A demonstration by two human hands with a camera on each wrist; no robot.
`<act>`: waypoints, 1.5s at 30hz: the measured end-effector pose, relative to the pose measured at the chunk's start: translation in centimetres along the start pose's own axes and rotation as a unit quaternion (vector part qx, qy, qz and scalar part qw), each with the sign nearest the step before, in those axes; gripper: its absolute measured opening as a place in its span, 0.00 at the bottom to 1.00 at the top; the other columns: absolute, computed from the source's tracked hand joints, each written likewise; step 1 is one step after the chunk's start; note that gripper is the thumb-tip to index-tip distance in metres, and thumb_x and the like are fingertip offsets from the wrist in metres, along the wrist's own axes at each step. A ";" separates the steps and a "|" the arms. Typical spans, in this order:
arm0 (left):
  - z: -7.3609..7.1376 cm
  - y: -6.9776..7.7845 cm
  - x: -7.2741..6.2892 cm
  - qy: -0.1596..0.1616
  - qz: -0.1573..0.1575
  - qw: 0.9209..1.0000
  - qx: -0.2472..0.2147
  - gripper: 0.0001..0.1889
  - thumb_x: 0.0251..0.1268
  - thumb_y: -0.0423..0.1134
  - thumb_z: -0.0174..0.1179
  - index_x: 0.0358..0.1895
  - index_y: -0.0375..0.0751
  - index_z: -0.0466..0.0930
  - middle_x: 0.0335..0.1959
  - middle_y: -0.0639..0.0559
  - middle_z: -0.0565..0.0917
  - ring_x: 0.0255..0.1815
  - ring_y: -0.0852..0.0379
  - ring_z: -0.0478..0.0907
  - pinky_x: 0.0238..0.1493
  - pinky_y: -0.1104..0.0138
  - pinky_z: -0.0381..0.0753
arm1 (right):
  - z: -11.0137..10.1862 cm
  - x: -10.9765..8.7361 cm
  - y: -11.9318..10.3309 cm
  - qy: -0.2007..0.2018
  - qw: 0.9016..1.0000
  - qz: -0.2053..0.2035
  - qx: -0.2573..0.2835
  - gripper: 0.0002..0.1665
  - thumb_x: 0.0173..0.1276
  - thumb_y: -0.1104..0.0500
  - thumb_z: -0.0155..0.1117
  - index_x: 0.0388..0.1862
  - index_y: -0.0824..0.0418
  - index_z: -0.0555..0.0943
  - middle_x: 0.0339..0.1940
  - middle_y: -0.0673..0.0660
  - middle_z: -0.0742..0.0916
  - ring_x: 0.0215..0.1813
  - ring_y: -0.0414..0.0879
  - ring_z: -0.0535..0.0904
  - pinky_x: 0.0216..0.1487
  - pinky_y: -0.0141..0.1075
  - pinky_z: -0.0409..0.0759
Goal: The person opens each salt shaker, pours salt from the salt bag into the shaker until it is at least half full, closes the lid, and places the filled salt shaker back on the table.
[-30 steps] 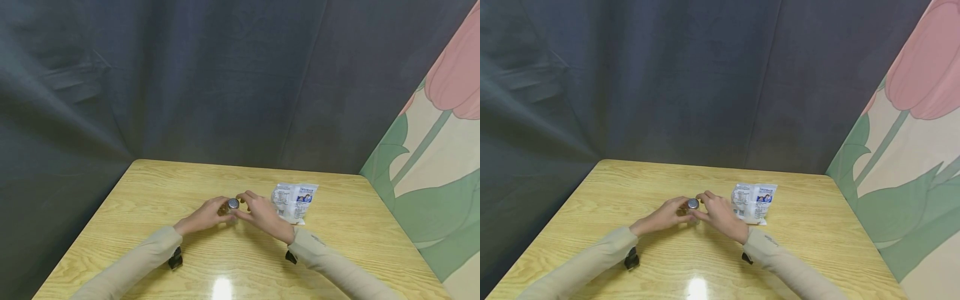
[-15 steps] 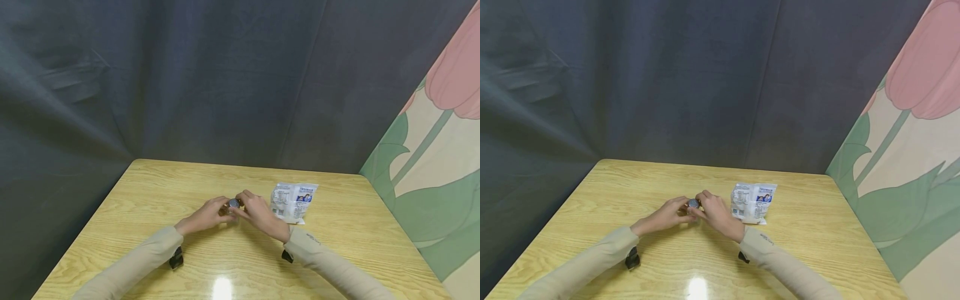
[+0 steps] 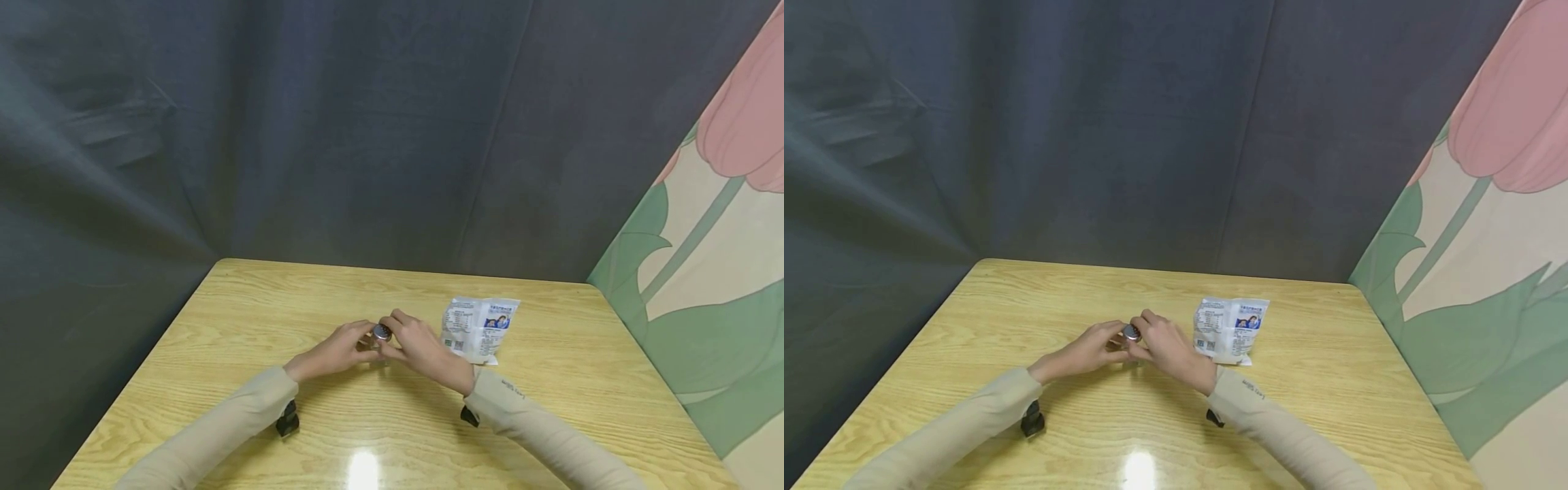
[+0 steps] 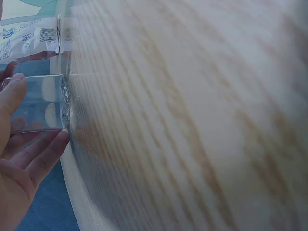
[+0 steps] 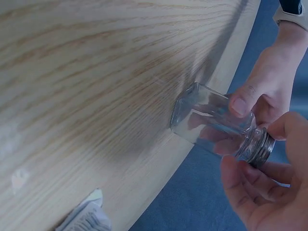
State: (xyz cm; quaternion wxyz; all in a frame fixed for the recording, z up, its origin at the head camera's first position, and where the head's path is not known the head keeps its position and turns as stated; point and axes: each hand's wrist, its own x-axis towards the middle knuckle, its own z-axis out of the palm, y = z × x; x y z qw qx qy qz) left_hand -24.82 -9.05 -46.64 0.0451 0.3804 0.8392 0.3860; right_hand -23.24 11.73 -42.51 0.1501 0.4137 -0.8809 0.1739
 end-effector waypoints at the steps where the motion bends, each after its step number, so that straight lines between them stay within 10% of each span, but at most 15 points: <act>1: 0.0 0.0 0.0 0.001 0.001 1.000 -0.001 0.24 0.67 0.39 0.65 0.64 0.37 0.73 0.54 0.48 0.79 0.53 0.53 0.81 0.52 0.73 0.80 | 0.0 0.0 0.0 -0.001 1.000 0.005 0.001 0.15 0.70 0.55 0.68 0.48 0.65 0.81 0.35 0.52 0.79 0.30 0.38 0.74 0.26 0.28 0.76; 8: 0.0 0.1 -0.1 0.008 0.003 1.000 -0.014 0.23 0.66 0.36 0.66 0.62 0.36 0.74 0.53 0.47 0.80 0.53 0.51 0.81 0.52 0.71 0.80 | -0.2 0.0 0.0 0.001 0.999 0.039 -0.007 0.26 0.70 0.48 0.67 0.55 0.68 0.80 0.39 0.57 0.80 0.30 0.41 0.76 0.27 0.30 0.78; 45: 0.1 0.2 0.0 0.008 -0.007 1.000 -0.022 0.24 0.66 0.36 0.66 0.63 0.37 0.74 0.55 0.47 0.80 0.54 0.53 0.80 0.52 0.72 0.80 | 0.0 0.1 -0.2 0.021 0.999 0.037 0.019 0.18 0.68 0.53 0.69 0.48 0.65 0.82 0.39 0.55 0.79 0.31 0.41 0.77 0.26 0.26 0.75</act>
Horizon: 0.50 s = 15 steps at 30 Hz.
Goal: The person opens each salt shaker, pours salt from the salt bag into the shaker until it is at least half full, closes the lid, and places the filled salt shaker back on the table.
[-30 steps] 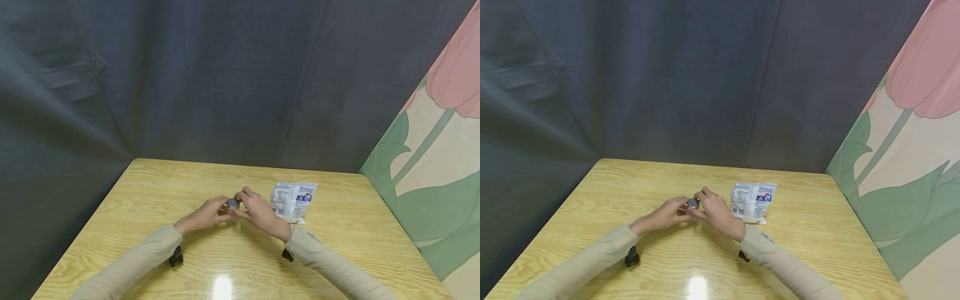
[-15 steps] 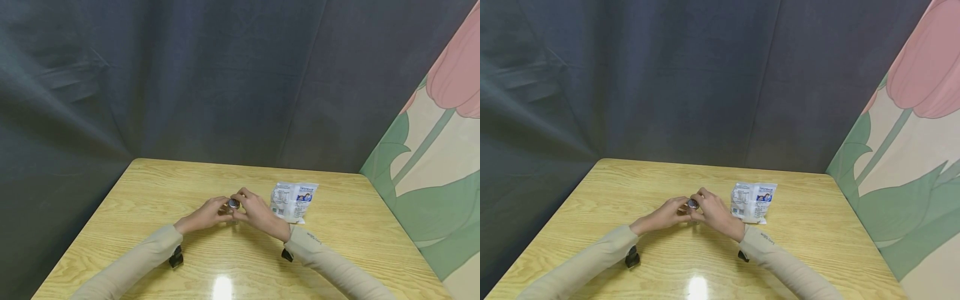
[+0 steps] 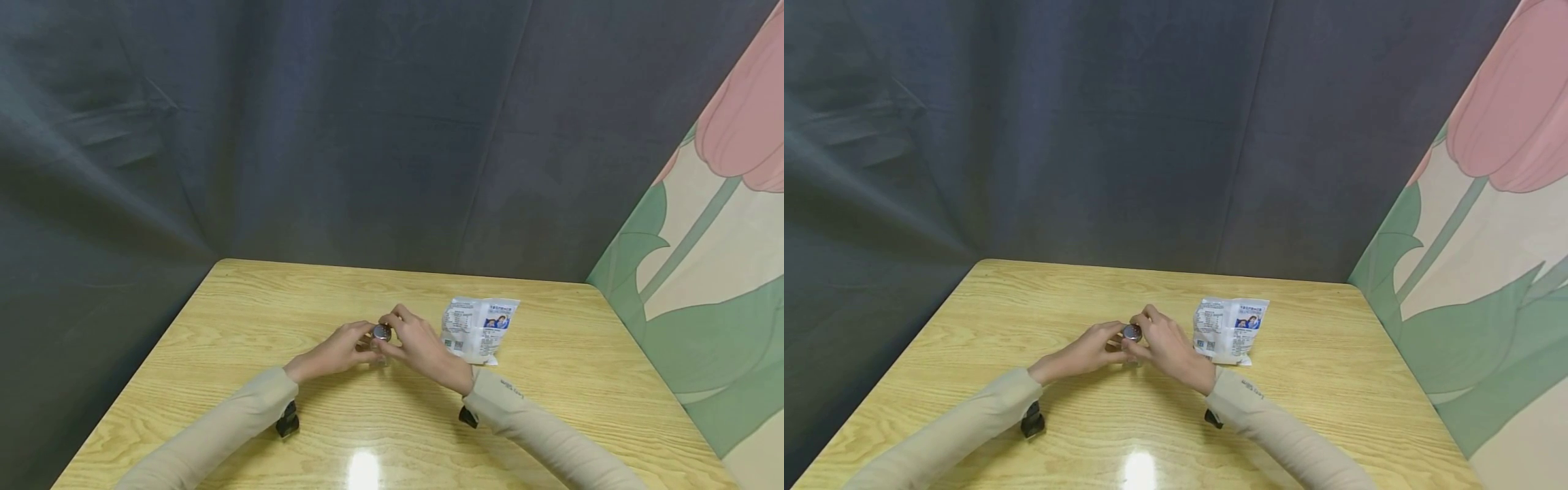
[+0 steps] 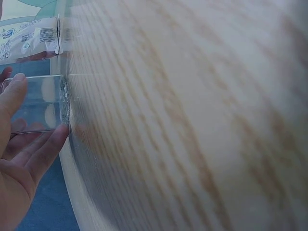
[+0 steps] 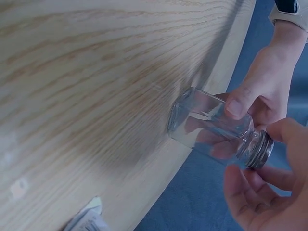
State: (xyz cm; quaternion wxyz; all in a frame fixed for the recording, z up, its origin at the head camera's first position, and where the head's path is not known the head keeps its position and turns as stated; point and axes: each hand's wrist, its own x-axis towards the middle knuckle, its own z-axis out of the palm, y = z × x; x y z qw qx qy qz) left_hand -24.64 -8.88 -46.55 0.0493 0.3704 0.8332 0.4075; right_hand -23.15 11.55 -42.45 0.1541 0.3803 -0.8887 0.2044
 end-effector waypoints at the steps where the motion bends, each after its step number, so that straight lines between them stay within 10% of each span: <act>1: 0.0 0.0 0.0 0.002 0.000 1.000 0.000 0.24 0.66 0.36 0.66 0.63 0.37 0.74 0.55 0.47 0.80 0.54 0.53 0.80 0.53 0.72 0.79 | 0.0 0.0 0.0 0.000 1.000 -0.002 -0.001 0.17 0.68 0.54 0.69 0.48 0.65 0.82 0.40 0.55 0.79 0.31 0.41 0.77 0.26 0.26 0.75; 15: 0.1 -0.3 0.1 0.004 0.001 1.000 0.007 0.22 0.66 0.37 0.66 0.61 0.37 0.75 0.54 0.48 0.80 0.54 0.54 0.80 0.53 0.73 0.79 | 0.2 0.1 -0.2 -0.006 1.000 -0.011 0.010 0.17 0.65 0.61 0.68 0.51 0.65 0.83 0.43 0.57 0.80 0.33 0.43 0.79 0.27 0.26 0.77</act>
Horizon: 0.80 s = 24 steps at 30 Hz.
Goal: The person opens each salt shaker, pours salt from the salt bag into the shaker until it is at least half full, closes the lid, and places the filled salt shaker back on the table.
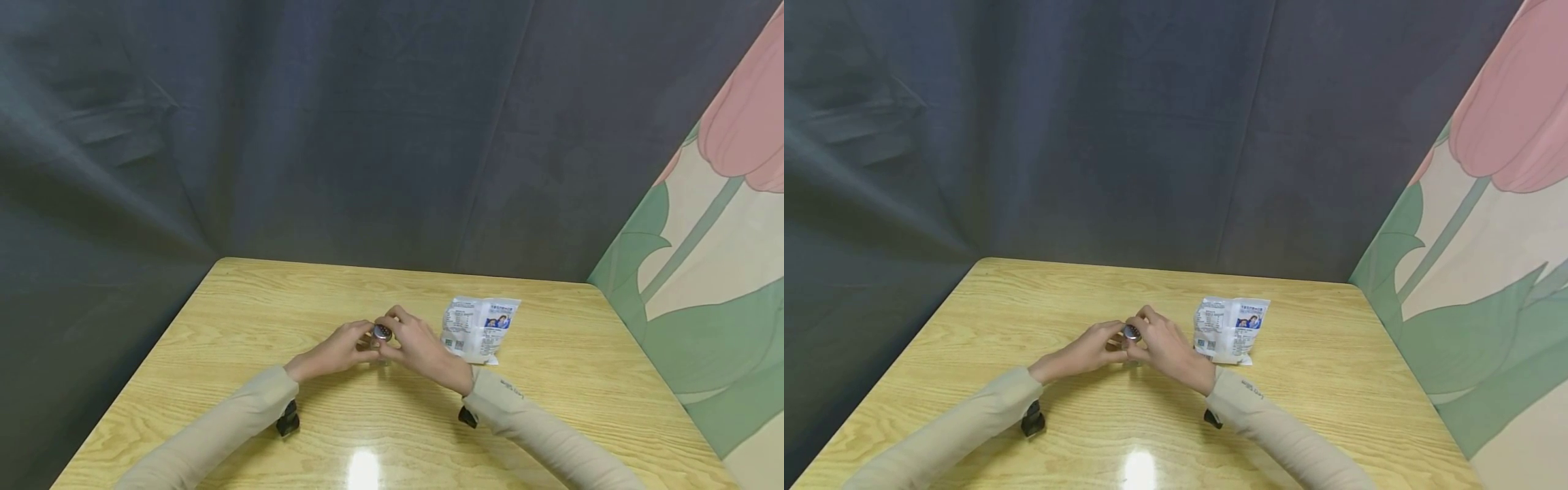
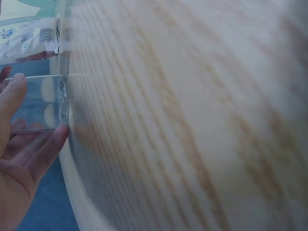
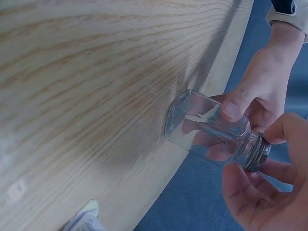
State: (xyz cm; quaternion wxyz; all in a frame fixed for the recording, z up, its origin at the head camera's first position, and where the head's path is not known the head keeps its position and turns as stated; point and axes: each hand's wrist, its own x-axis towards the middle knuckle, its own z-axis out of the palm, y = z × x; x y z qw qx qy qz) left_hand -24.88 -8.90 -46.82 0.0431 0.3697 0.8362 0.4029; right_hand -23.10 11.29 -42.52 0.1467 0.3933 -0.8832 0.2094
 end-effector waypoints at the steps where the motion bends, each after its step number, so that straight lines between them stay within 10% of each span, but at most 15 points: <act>1: 0.0 0.0 0.0 0.000 0.001 1.000 -0.001 0.22 0.66 0.37 0.66 0.61 0.37 0.75 0.54 0.48 0.80 0.54 0.54 0.80 0.53 0.73 0.79 | -0.1 0.0 0.0 0.000 1.000 0.002 0.000 0.18 0.65 0.60 0.68 0.52 0.66 0.82 0.43 0.57 0.81 0.33 0.43 0.79 0.28 0.26 0.77; 24: 0.1 0.0 -0.1 -0.001 -0.003 1.000 0.000 0.23 0.67 0.37 0.65 0.63 0.36 0.74 0.53 0.48 0.79 0.55 0.53 0.80 0.54 0.73 0.79 | 0.0 0.0 0.1 -0.001 1.000 0.003 -0.001 0.16 0.66 0.59 0.69 0.50 0.65 0.82 0.42 0.57 0.81 0.31 0.40 0.77 0.26 0.25 0.75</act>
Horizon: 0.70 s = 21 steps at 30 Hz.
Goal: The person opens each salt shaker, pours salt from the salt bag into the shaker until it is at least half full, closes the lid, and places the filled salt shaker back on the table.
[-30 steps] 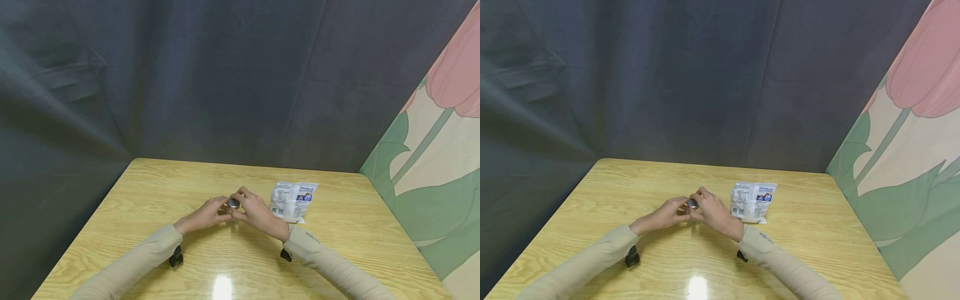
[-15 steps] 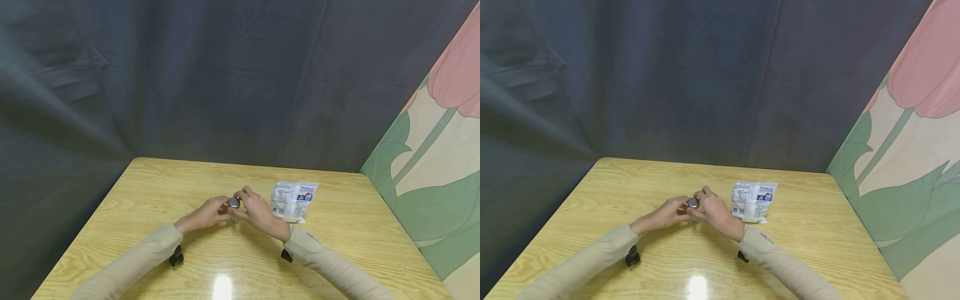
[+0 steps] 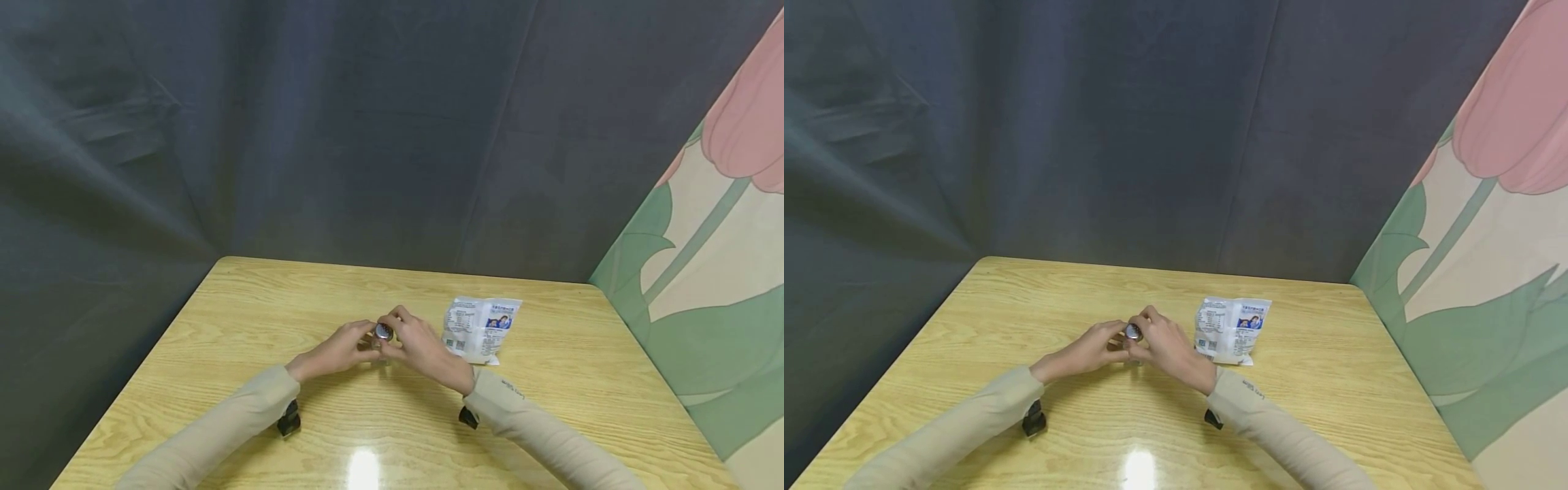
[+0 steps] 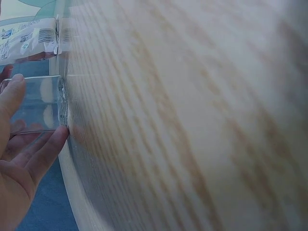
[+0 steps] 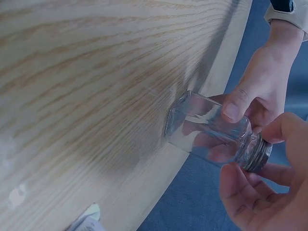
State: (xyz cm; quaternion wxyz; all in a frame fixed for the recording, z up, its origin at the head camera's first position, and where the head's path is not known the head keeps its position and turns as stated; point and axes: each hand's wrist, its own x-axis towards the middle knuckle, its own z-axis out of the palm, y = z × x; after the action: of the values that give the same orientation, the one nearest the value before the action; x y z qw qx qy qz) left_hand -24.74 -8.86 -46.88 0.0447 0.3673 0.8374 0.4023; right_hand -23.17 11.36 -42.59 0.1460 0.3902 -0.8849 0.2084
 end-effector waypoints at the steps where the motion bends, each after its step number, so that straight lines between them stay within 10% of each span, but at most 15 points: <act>1: 0.0 0.0 0.0 -0.001 -0.001 1.000 0.000 0.22 0.67 0.36 0.65 0.62 0.36 0.74 0.53 0.48 0.79 0.55 0.53 0.80 0.54 0.73 0.79 | 0.0 0.0 0.0 -0.001 1.000 -0.001 -0.002 0.16 0.66 0.59 0.69 0.50 0.65 0.82 0.42 0.57 0.81 0.31 0.40 0.77 0.26 0.25 0.75; 21: 0.0 -0.3 0.0 -0.006 -0.007 1.000 -0.008 0.23 0.68 0.36 0.64 0.63 0.38 0.73 0.55 0.49 0.79 0.56 0.54 0.79 0.54 0.73 0.78 | 0.0 0.0 -0.3 -0.004 1.000 0.017 0.001 0.18 0.66 0.57 0.71 0.50 0.66 0.81 0.41 0.58 0.80 0.28 0.41 0.76 0.23 0.26 0.73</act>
State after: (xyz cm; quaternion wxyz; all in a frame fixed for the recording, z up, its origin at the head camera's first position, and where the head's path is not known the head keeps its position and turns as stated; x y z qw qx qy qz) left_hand -24.90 -8.96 -47.10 0.0554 0.3639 0.8365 0.4060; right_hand -22.95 11.13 -42.50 0.1388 0.3763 -0.8916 0.2103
